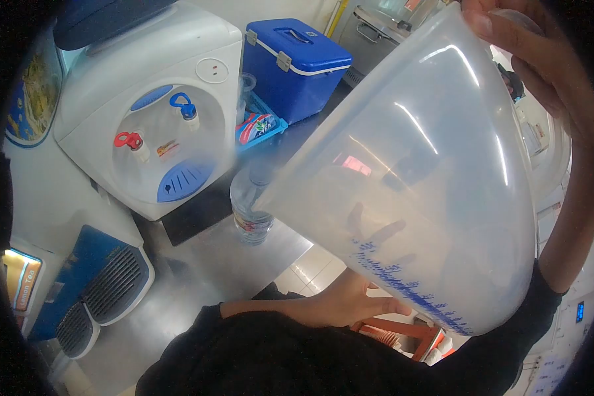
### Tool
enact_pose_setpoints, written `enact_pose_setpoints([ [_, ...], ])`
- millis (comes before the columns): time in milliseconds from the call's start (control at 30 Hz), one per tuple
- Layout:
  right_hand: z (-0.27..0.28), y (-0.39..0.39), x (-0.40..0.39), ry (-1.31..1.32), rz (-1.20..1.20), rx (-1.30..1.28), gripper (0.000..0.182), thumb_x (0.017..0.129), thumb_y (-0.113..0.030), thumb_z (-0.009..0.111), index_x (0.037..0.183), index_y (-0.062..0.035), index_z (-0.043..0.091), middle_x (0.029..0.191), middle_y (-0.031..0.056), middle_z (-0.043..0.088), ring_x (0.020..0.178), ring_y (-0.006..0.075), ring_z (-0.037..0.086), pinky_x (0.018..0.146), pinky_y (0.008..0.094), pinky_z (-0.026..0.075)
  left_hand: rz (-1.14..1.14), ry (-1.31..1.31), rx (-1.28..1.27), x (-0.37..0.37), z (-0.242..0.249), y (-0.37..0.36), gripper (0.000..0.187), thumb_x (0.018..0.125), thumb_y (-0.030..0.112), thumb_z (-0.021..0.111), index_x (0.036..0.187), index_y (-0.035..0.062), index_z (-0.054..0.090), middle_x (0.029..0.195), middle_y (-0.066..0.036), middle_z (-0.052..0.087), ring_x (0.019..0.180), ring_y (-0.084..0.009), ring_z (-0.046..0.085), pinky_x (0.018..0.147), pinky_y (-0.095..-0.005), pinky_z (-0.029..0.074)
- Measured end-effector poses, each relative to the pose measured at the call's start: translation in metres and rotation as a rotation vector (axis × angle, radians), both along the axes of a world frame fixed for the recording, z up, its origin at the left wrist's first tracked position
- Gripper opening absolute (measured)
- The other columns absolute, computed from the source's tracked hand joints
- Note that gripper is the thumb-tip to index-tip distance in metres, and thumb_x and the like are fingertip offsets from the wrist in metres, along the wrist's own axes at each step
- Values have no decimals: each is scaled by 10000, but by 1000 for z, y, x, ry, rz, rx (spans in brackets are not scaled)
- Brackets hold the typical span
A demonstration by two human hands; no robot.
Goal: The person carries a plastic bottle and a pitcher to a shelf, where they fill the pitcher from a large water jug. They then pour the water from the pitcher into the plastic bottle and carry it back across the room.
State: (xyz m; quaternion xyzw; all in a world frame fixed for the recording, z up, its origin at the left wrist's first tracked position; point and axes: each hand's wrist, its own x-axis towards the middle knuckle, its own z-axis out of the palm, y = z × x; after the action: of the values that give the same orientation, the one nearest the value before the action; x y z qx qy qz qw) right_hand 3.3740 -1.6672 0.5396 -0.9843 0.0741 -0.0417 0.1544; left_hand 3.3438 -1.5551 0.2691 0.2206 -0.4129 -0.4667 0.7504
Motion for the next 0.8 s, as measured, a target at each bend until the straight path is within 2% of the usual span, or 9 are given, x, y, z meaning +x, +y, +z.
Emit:
enact_pose_setpoints([
  [33, 2, 3, 0, 0, 0, 0, 184, 783, -249, 516, 808, -67, 502, 718, 24, 551, 673, 66, 542, 641, 170, 440, -9, 66, -24, -1, 0, 0, 548, 681, 78, 642, 1097, -7, 296, 1091, -148, 377, 1081, -247, 377, 929, -419, 298],
  [267, 2, 4, 3, 33, 0, -15, 194, 785, -266, 515, 801, -73, 507, 718, 19, 550, 671, 63, 535, 652, 174, 432, 35, 10, -27, -1, -2, -2, 566, 685, 75, 639, 1111, -4, 275, 1106, -141, 358, 1082, -237, 373, 932, -416, 295],
  [467, 1, 6, 2, 21, 6, -20, 202, 784, -275, 518, 794, -74, 511, 717, 17, 550, 670, 59, 532, 649, 173, 429, -23, 77, -3, -1, 0, 0, 592, 682, 80, 644, 1123, 7, 256, 1120, -142, 339, 1091, -242, 362, 934, -423, 289],
  [667, 2, 1, 3, 36, 24, 17, 202, 780, -271, 525, 793, -70, 509, 716, 10, 546, 657, 50, 527, 632, 165, 425, -8, -58, 23, 1, 1, 0, 602, 681, 88, 648, 1128, 13, 252, 1125, -143, 332, 1105, -244, 342, 936, -430, 286],
  [733, 3, -1, 3, 36, 29, 35, 201, 778, -268, 527, 793, -69, 508, 715, 8, 544, 653, 48, 525, 627, 163, 424, -23, 109, -21, -2, 1, 0, 604, 681, 101, 650, 1129, 16, 253, 1122, -145, 336, 1106, -249, 339, 935, -438, 286],
  [800, 2, -4, 3, 36, 35, 67, 200, 776, -266, 530, 793, -68, 507, 715, 6, 543, 648, 46, 524, 621, 162, 423, 13, 50, -25, -1, 0, -1, 600, 682, 108, 651, 1125, 13, 259, 1121, -147, 336, 1104, -253, 340, 933, -438, 288],
])
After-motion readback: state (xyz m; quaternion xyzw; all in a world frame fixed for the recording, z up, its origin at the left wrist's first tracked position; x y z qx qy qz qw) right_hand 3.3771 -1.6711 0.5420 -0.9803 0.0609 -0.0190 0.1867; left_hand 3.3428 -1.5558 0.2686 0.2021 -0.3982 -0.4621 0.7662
